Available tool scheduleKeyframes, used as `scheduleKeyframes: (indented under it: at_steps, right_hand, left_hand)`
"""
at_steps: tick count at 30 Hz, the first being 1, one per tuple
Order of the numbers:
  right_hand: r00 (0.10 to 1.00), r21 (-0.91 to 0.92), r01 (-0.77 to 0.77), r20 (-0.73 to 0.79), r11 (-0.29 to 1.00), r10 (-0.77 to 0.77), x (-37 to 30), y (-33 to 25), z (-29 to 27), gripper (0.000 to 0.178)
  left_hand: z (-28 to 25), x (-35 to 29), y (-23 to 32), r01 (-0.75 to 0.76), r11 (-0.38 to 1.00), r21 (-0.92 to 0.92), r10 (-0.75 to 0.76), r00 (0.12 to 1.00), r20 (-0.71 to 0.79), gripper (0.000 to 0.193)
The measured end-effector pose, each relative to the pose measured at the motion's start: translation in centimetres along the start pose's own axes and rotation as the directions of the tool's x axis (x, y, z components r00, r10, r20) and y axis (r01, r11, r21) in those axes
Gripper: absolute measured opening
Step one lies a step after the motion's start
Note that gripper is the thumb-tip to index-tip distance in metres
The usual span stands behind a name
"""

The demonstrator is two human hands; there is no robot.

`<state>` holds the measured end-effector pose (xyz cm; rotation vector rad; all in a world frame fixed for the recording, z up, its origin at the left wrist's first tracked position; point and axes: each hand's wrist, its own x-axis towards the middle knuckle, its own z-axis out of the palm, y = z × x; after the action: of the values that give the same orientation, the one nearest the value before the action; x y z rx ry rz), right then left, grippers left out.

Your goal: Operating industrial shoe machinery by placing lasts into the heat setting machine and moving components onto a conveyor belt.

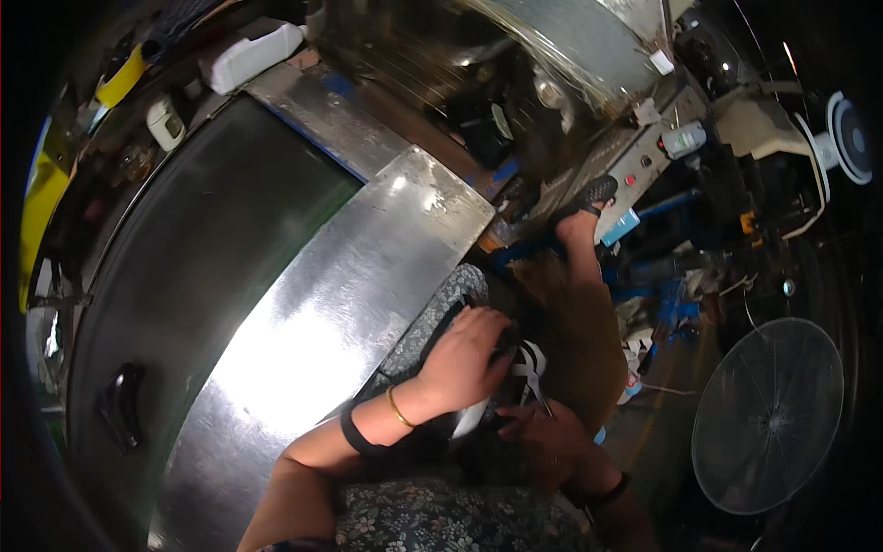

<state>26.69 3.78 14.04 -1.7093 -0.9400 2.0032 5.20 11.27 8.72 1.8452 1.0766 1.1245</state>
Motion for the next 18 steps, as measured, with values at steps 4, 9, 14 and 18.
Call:
scheduleKeyframes:
  at_steps: [4, 9, 14, 18]
  right_hand:
    - [0.946, 0.257, -0.064, 0.324, 0.964, -0.024, 1.0, -2.9, 0.5, 0.034]
    - [0.883, 0.433, -0.186, 0.468, 0.882, -0.044, 3.5, -0.7, -0.6, 0.021]
    - [0.946, -0.269, 0.316, 0.02, 0.91, -0.322, 5.7, 4.3, 3.2, 0.018]
    - [0.906, -0.238, 0.393, -0.062, 0.888, -0.418, 4.9, 6.0, 2.9, 0.018]
  left_hand:
    - [-1.0, -1.2, -0.6, 0.015, 0.991, 0.134, -0.007, 0.998, -0.054, 0.045]
    - [-1.9, -1.6, -0.8, 0.012, 0.994, 0.11, -0.009, 0.999, -0.031, 0.045]
    - [-1.2, -2.4, -1.1, 0.014, 0.997, 0.08, -0.005, 0.994, -0.112, 0.046]
    - [-0.3, -2.1, 0.0, 0.01, 0.992, 0.125, 0.003, 0.995, -0.1, 0.047]
